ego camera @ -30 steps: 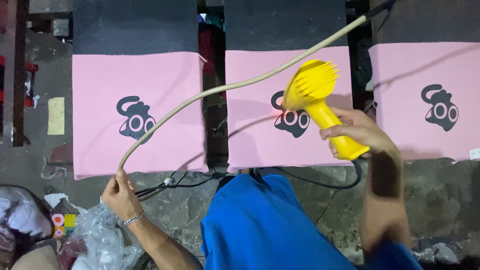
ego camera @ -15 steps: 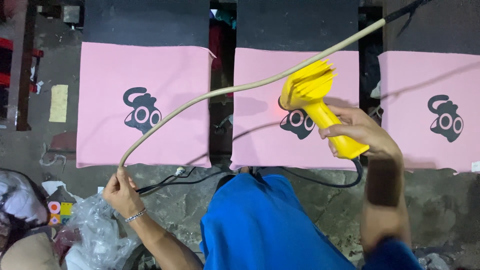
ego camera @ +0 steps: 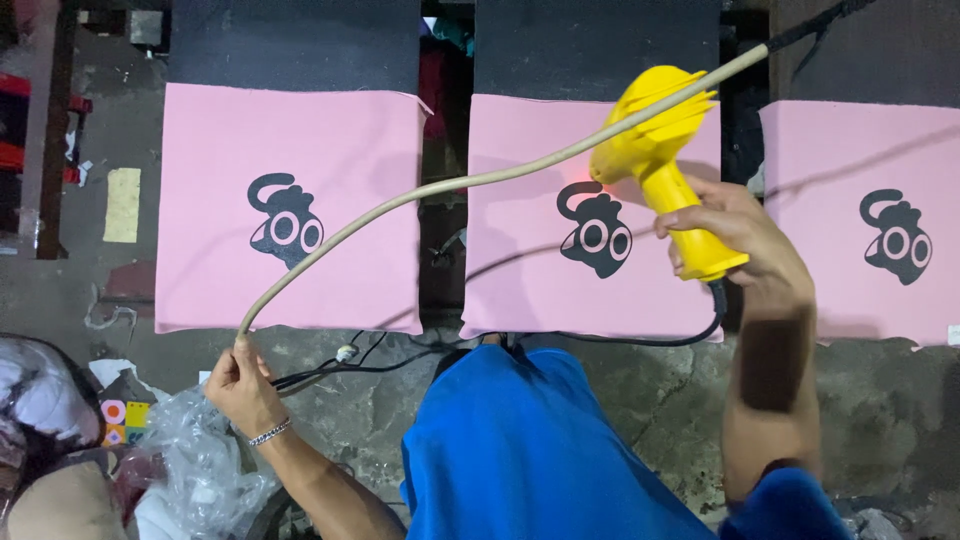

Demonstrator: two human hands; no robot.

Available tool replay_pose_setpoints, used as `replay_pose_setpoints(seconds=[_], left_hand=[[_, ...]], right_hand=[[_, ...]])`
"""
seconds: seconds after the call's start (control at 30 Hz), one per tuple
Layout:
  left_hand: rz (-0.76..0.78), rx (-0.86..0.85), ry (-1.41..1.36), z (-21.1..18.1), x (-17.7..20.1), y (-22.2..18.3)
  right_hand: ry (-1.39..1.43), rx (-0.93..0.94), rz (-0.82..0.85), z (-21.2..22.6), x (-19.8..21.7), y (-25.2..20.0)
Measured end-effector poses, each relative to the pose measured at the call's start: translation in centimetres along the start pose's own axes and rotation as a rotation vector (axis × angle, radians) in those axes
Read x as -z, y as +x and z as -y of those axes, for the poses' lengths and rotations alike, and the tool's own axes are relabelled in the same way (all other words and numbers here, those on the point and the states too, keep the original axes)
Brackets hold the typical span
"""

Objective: Using a handheld heat gun to cure ink on screen-printed fabric panels as they move along a conveyor system.

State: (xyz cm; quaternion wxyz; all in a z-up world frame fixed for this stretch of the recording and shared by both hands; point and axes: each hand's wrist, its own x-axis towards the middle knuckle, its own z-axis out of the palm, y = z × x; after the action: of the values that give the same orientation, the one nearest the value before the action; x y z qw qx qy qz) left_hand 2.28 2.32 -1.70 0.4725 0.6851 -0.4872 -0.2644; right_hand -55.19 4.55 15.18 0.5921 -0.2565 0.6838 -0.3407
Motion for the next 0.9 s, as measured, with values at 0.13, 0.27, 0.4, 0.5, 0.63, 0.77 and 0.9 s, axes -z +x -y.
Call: replay_pose_setpoints(seconds=[0.13,0.27,0.4,0.5,0.63,0.77,0.9], left_hand=[[-0.001,-0.003,-0.001,-0.1,-0.1,0.4],[-0.004,-0.03,-0.014,-1.6,-0.8,0.6],[0.0,-0.046,0.003,-1.6,-1.1,0.5],[0.015,-0.045,-0.032,-1.5,-1.0,0.4],[0.005,-0.014,-0.032,-1.6,-0.9,0.2],[0.006,0.002,-0.038,-2.0,-1.0,0.2],[0.013,-0.012,-0.024,-1.6,-1.4,0.3]], right_hand=[[0.126,0.067,-0.008,-1.1,1.7,-1.1],[0.105,0.038,-0.042,-0.5,1.8,-1.7],[0.058,0.038,-0.002,-0.2,0.5,-0.9],[-0.045,0.028,0.014,-0.4,-0.2,-0.9],[-0.155,-0.042,0.142,-0.8,0.1,-1.8],[-0.243,-0.141,0.107,-1.7,1.4,-3.2],[-0.119,-0.171,-0.016,-1.7,1.2,-4.0]])
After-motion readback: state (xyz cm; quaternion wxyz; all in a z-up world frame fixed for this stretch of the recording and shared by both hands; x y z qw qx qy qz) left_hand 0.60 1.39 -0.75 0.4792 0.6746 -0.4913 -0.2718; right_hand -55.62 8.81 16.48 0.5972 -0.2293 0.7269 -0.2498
